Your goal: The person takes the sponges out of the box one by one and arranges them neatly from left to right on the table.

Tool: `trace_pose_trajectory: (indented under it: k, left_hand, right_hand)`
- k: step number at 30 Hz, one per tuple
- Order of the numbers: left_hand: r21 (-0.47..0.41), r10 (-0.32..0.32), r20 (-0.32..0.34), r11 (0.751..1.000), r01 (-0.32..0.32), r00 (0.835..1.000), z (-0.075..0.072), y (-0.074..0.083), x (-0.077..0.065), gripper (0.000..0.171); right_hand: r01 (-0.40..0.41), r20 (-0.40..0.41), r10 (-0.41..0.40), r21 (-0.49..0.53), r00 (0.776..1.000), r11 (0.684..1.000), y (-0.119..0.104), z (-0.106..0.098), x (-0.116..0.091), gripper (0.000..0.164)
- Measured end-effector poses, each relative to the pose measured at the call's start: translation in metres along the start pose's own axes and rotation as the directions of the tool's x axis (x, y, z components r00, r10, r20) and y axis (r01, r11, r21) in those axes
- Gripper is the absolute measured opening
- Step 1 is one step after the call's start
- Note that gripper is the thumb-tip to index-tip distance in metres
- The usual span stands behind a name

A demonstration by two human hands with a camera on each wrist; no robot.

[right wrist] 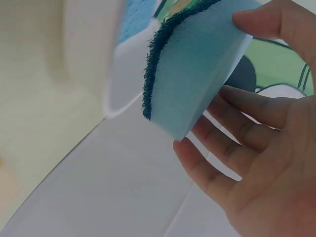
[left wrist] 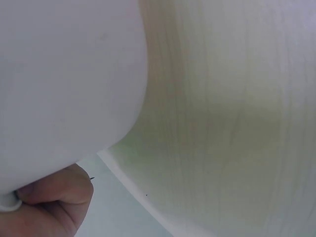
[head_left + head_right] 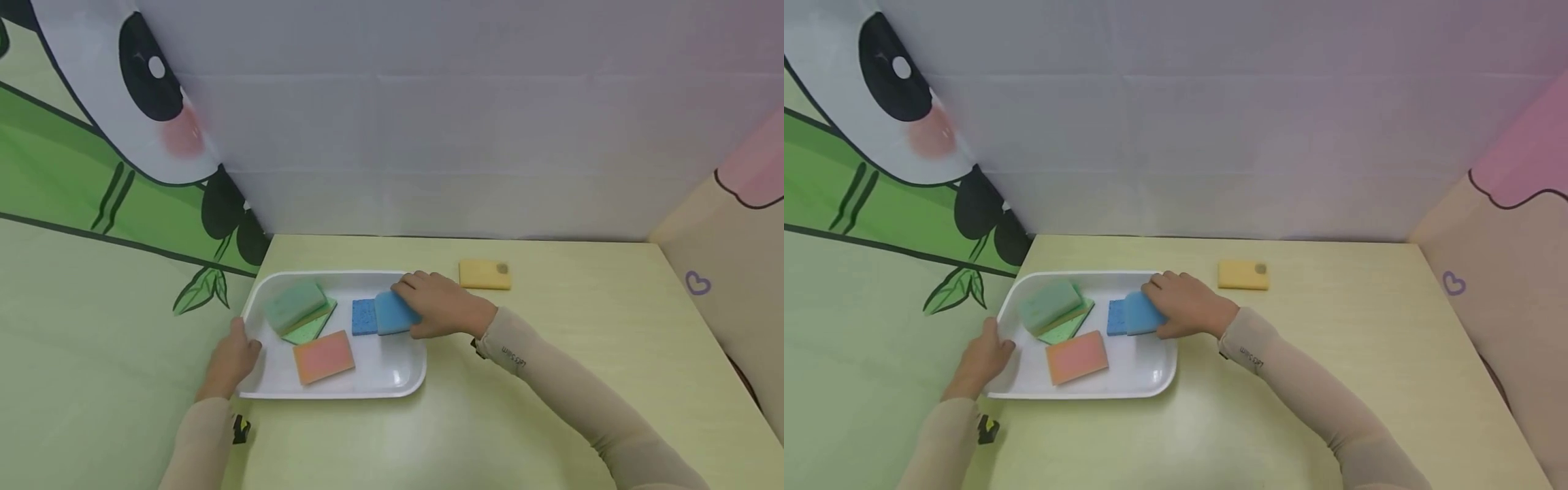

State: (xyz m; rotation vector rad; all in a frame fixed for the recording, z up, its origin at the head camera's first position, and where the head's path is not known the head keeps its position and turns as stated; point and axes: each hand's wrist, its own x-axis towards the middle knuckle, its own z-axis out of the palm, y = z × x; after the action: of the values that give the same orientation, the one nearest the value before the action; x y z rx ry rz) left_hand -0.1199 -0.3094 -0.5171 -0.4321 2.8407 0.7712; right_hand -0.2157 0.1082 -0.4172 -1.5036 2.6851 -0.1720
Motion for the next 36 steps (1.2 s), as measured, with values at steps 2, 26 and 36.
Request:
trace_pose_trajectory:
  k: [2, 26, 36]
  left_hand:
    - [0.0, 0.002, 0.004, 1.0, -0.002, 1.0, 0.0, -0.002, 0.0, 0.051]
    - [0.005, 0.028, 0.043, 1.0, -0.029, 0.999, -0.013, -0.015, 0.001, 0.05]
    - [0.014, 0.038, 0.044, 0.999, -0.038, 0.998, -0.013, -0.022, 0.004, 0.05]
  right_hand:
    - [-0.019, -0.006, 0.019, 0.023, 1.0, 1.0, 0.01, 0.001, -0.008, 0.074]
    - [-0.411, 0.014, 0.414, 0.164, 0.91, 0.897, 0.119, 0.022, -0.135, 0.075]
    - [-0.492, 0.068, 0.488, 0.148, 0.87, 0.858, 0.145, 0.027, -0.165, 0.075]
